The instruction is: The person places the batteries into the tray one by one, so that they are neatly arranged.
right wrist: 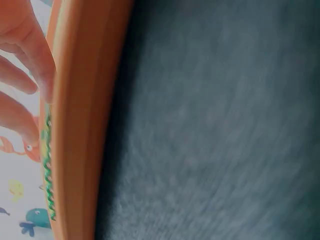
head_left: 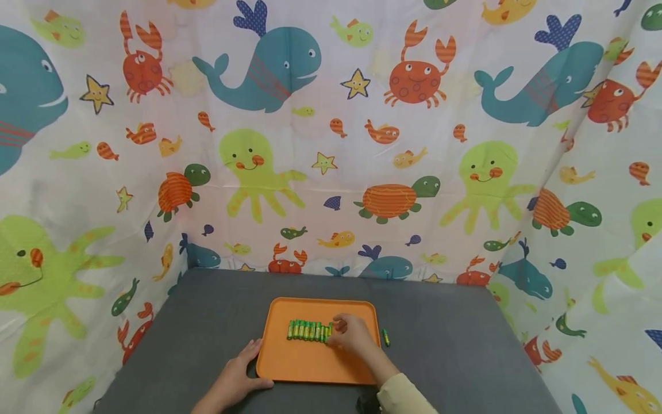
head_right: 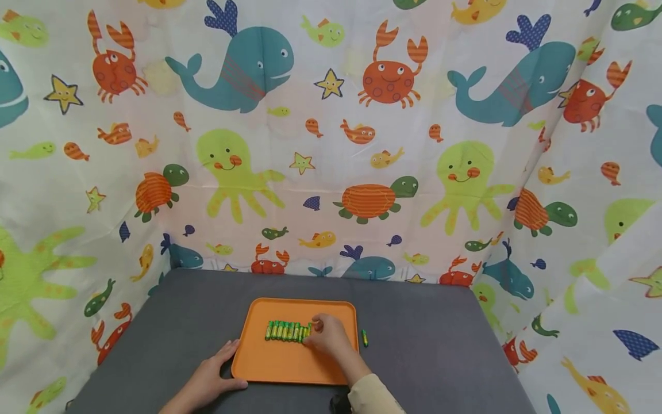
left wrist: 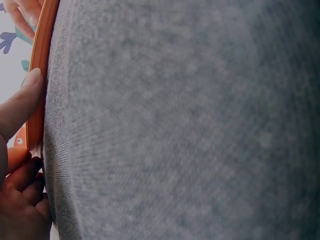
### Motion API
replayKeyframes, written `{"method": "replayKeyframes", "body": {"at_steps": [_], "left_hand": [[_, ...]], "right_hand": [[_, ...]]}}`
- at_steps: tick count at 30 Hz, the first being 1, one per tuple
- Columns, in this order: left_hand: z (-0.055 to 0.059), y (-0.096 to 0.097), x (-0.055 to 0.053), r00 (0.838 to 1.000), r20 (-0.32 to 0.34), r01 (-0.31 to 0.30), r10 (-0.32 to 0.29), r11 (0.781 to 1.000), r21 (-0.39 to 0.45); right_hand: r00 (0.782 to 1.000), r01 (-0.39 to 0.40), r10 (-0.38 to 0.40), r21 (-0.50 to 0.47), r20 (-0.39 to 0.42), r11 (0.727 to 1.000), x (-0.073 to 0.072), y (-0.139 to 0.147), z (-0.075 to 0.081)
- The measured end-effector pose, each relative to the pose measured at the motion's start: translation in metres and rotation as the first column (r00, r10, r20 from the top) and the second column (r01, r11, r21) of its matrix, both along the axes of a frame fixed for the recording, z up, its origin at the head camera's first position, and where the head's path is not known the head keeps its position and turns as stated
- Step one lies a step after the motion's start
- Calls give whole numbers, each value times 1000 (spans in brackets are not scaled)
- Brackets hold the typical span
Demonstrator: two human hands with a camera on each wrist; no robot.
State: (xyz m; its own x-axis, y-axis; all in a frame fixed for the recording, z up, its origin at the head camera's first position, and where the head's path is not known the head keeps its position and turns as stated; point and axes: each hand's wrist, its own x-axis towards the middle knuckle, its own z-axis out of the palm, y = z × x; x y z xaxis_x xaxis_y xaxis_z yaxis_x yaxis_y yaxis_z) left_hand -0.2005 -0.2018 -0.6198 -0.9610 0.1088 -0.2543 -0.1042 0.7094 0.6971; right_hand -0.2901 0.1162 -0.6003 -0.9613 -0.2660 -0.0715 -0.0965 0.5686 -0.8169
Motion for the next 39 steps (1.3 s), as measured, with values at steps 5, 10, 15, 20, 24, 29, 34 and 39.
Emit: {"method": "replayKeyframes", "body": {"at_steps": [5,10,15,20,24,29,34,39], "left_hand": [[0,-1,-1,1000,-5,2,-2,1000,0],[-2,-2,0,1000,-14,9,-9,1000,3],[-2,-2,-1,1000,-14,7,-7,1000,-2],[-3,-2,-1,1000,-20,3,-3,1000,-7],[-4,-1,-1,1000,-18,5,-5,1000,-15],[-3,0,-2,1000,-3,1,-1,1000,-16],[0,0,-2,1000,5,-2,2,1000,-11],[2,1,-2,1000,9,2,-2,1000,-4]], "right_hand": [[997,32,-30,22,-71,999,3,23,6],[984,107,-99,46,-148,993,1,64,8],[990,109,-101,93,-95,990,-1,107,3],[998,-37,45,154,-51,987,-3,132,0],[993,-102,110,164,-37,981,-4,138,0],[995,-72,85,205,-52,976,-5,138,-4],[996,61,-50,144,-78,988,-4,134,-5],[993,95,-95,-16,-64,995,-3,113,3]]}}
